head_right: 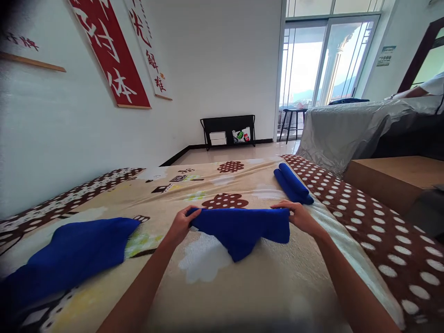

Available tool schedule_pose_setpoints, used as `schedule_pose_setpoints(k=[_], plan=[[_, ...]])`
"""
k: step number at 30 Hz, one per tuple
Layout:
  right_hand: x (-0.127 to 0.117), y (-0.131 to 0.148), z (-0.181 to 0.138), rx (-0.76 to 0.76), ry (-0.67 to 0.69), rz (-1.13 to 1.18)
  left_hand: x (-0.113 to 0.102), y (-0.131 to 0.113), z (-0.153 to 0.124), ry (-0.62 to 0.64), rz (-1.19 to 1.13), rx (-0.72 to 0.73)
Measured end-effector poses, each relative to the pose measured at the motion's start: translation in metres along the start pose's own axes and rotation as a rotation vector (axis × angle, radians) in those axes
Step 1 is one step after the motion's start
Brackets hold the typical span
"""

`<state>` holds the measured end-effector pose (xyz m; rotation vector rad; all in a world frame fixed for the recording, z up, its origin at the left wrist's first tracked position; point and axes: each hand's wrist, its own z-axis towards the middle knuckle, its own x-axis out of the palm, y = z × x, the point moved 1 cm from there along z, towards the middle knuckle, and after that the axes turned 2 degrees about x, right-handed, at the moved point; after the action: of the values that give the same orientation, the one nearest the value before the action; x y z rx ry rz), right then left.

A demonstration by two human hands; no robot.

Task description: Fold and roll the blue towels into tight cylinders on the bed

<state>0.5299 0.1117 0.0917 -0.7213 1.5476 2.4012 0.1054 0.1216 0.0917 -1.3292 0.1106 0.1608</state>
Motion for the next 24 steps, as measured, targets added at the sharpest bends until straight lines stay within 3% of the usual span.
schedule_pose_setpoints(k=[2, 5, 7, 10, 13, 18, 24], plan=[[-0.004, 0.004, 0.002, 0.001, -0.015, -0.073, -0.002, -0.019, -0.009, -0.06, -0.116, -0.026], [0.011, 0.032, 0.004, -0.075, -0.199, -0.076, 0.019, -0.049, -0.027, -0.085, -0.252, -0.046], [0.035, 0.063, 0.001, -0.143, -0.182, -0.015, 0.042, -0.067, -0.043, -0.016, -0.367, -0.067], [0.076, 0.111, -0.01, -0.21, -0.046, -0.03, 0.076, -0.087, -0.068, 0.182, -0.488, -0.087], [0.102, 0.139, -0.025, -0.254, -0.085, -0.2, 0.09, -0.094, -0.085, 0.299, -0.515, -0.076], [0.114, 0.142, -0.036, -0.226, -0.214, -0.429, 0.082, -0.086, -0.092, 0.408, -0.432, -0.013], [0.109, 0.129, -0.034, -0.191, -0.045, -0.351, 0.077, -0.081, -0.092, 0.422, -0.224, 0.056]])
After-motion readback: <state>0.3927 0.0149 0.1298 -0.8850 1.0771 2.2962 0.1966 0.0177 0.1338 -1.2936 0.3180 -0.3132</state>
